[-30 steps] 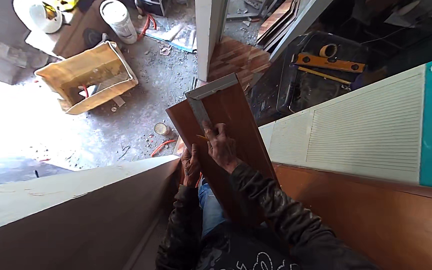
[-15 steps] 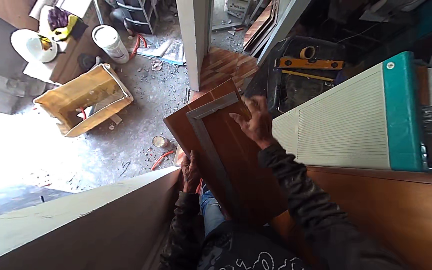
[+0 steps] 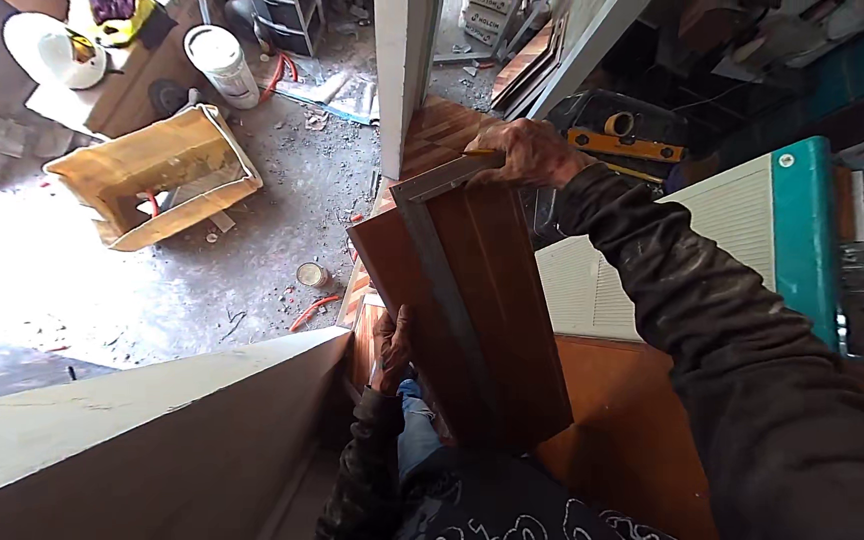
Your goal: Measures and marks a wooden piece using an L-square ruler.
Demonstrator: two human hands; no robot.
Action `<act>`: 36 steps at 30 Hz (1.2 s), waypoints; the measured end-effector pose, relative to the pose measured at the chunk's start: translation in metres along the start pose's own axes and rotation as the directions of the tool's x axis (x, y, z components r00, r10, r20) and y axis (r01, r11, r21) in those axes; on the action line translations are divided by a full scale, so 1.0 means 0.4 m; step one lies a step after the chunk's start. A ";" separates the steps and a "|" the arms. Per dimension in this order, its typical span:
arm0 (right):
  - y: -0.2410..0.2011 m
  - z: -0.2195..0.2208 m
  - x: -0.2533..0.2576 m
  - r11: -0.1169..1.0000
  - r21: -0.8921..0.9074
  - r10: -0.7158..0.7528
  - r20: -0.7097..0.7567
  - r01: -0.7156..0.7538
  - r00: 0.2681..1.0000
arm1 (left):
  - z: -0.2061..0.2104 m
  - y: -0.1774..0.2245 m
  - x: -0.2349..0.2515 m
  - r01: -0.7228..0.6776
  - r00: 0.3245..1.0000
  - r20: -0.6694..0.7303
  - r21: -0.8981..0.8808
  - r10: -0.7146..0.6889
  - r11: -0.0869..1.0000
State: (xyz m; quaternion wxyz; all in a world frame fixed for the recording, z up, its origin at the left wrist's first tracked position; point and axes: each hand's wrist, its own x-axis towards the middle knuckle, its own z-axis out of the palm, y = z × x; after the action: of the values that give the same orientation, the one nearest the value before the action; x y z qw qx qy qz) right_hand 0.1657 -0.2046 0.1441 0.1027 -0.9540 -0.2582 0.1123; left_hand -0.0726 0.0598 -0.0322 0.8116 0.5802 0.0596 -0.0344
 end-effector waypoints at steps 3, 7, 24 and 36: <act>-0.019 -0.021 0.014 0.999 -0.016 -0.043 0.028 0.043 0.999 | -0.017 0.012 -0.002 -0.005 0.999 0.042 -0.027 0.006 1.000; -0.052 -0.071 0.036 0.986 -0.108 -0.118 0.105 0.129 0.987 | -0.039 0.021 0.006 0.032 0.997 0.077 -0.035 -0.029 0.999; -0.029 -0.064 0.076 0.961 -0.187 -0.221 -0.072 0.205 0.973 | -0.004 0.044 0.028 -0.023 0.993 0.114 -0.061 0.030 0.998; -0.074 0.058 0.113 0.995 0.023 -0.075 -0.424 0.094 0.902 | -0.043 0.028 0.015 0.063 0.997 0.056 -0.123 -0.056 0.990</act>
State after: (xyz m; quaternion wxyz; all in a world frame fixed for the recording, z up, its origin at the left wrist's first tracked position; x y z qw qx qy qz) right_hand 0.1835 -0.1531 0.1223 0.1814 -0.9411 -0.2686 -0.0960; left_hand -0.0663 0.0798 -0.0279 0.8462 0.5252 0.0577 -0.0698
